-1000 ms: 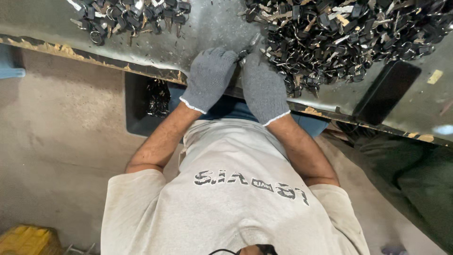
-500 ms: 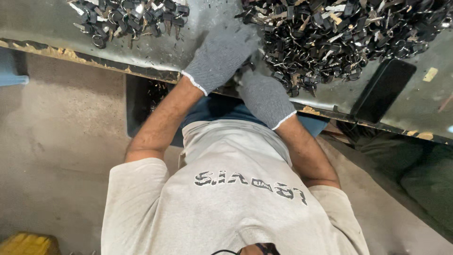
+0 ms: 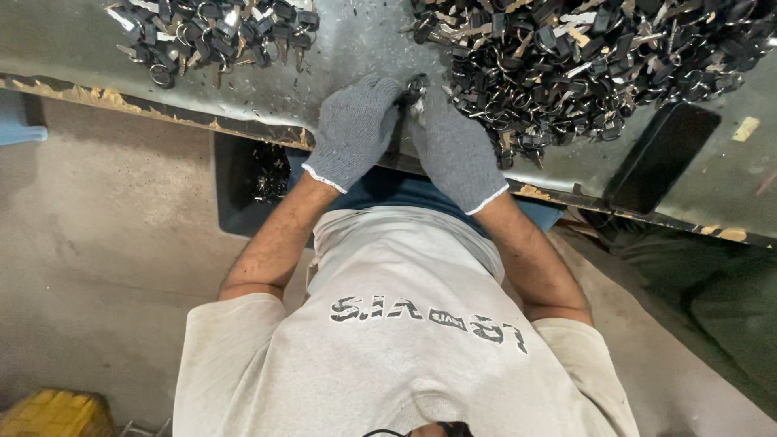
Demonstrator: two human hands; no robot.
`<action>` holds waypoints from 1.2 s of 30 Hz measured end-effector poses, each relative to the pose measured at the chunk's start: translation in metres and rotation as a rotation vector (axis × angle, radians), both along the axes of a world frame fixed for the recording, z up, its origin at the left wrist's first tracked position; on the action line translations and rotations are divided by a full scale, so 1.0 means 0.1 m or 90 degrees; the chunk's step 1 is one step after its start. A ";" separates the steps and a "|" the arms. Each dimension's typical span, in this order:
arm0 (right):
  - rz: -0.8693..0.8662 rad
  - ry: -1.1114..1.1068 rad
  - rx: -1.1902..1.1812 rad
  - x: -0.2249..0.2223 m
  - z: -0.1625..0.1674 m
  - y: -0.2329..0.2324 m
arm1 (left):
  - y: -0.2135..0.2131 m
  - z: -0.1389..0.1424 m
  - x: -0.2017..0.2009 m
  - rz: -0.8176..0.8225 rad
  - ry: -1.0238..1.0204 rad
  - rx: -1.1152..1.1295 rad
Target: The person picks individual keys from a large pile on the worktable, briefly handles each one, and drops it into a bin below the table edge. The person repeats this pick-and-drop cycle continuously across the episode, working through the pile one key at a time.
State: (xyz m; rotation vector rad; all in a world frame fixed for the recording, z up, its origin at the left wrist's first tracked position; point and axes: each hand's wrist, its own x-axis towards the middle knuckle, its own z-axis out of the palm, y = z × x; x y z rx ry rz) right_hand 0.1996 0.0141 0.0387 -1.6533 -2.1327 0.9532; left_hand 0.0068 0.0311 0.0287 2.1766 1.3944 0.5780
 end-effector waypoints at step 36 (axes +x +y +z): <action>0.036 -0.259 0.091 -0.09 -0.06 -0.08 | -0.10 -0.09 0.04 0.005 -0.001 0.062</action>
